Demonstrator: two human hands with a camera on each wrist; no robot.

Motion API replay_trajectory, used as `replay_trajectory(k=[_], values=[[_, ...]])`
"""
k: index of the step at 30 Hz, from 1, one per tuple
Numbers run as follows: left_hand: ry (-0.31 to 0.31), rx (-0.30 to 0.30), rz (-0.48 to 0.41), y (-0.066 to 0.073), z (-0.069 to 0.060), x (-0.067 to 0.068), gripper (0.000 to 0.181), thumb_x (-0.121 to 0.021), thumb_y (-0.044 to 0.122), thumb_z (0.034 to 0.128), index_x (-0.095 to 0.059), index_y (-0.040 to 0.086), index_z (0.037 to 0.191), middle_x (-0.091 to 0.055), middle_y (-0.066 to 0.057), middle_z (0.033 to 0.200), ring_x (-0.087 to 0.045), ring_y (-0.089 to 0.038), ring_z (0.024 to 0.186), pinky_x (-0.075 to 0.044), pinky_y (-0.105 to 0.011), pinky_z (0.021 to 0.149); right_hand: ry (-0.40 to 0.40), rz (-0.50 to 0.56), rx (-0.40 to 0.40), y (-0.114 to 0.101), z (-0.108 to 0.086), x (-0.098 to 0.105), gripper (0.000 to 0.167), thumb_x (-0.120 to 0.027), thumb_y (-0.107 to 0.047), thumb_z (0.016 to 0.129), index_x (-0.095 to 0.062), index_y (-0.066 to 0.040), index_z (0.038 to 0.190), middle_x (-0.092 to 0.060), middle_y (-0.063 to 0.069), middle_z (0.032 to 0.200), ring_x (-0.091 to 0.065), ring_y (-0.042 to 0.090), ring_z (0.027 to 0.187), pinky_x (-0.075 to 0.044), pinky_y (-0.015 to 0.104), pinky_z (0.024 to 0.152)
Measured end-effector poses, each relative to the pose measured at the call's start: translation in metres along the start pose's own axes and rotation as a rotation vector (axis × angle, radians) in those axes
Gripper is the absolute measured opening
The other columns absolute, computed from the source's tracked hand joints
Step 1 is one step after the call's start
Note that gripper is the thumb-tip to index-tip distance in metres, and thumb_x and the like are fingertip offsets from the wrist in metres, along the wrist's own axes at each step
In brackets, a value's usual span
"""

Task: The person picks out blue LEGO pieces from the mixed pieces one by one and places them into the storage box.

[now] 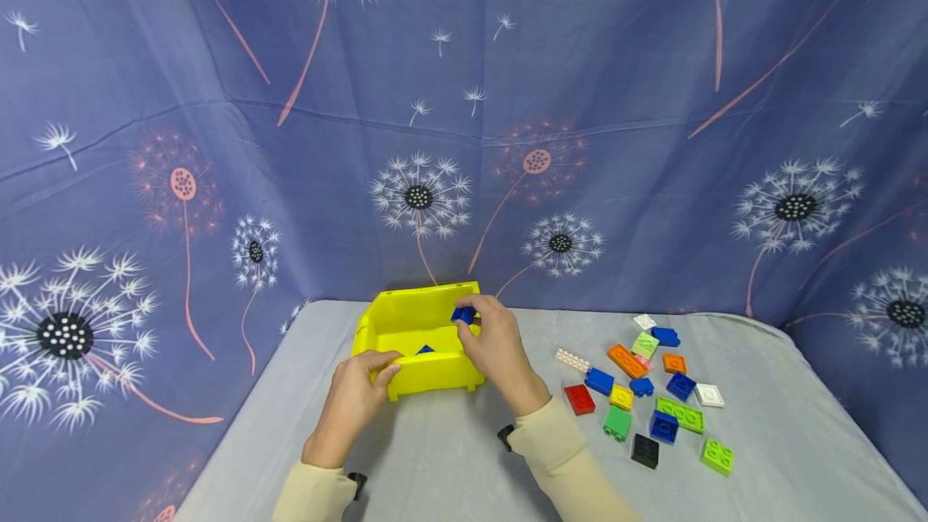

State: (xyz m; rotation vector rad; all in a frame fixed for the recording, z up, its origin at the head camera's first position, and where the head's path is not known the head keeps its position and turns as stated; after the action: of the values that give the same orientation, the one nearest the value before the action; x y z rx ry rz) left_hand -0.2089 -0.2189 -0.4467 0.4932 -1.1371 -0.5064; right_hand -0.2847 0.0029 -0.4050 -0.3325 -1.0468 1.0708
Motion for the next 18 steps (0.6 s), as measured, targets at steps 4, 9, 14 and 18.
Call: replay_trajectory(k=[4,9,14,18], values=[[0.013,-0.018,0.006,0.000,0.000,0.000,0.022,-0.079,0.014,0.0928,-0.081,0.011,0.114,-0.078,-0.009,0.112,-0.073,-0.031,0.107,-0.060,-0.048,0.090,-0.024,-0.038,0.008,-0.002,-0.002,-0.006,0.027,-0.076,-0.007,0.093,-0.071,-0.009,0.120,-0.070,0.009,0.112,-0.068,0.023,0.098,-0.062,0.036,0.085],[0.020,-0.026,0.007,0.000,0.000,0.000,0.022,-0.080,0.013,0.0917,-0.081,0.011,0.113,-0.078,-0.008,0.111,-0.073,-0.031,0.106,-0.060,-0.049,0.089,-0.049,-0.063,0.006,-0.001,-0.004,-0.010,0.031,-0.077,-0.009,0.093,-0.070,-0.009,0.123,-0.071,0.008,0.113,-0.069,0.022,0.098,-0.062,0.036,0.086],[0.012,-0.013,0.002,0.000,0.001,0.000,0.021,-0.079,0.014,0.0928,-0.081,0.011,0.114,-0.078,-0.009,0.113,-0.073,-0.032,0.108,-0.060,-0.049,0.091,-0.067,-0.085,-0.003,0.001,-0.004,-0.013,0.035,-0.078,-0.010,0.093,-0.069,-0.011,0.126,-0.070,0.008,0.116,-0.069,0.022,0.100,-0.062,0.036,0.087],[0.010,-0.006,-0.002,0.001,0.000,0.000,0.021,-0.079,0.014,0.0928,-0.082,0.013,0.113,-0.078,-0.008,0.113,-0.073,-0.031,0.108,-0.060,-0.048,0.091,-0.071,-0.092,0.003,0.002,-0.003,-0.014,0.037,-0.078,-0.010,0.092,-0.068,-0.011,0.128,-0.071,0.008,0.116,-0.070,0.025,0.102,-0.062,0.037,0.087]])
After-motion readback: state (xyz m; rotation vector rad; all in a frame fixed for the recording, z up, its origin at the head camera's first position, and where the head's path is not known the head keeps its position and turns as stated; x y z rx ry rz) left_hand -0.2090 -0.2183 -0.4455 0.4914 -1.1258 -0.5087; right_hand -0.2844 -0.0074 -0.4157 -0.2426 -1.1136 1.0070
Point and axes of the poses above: each hand's wrist, its own z-axis towards the middle knuckle, its own x-axis out of the back of the hand, y = z × x, the point moved 3 cm from there along z, towards the middle knuckle
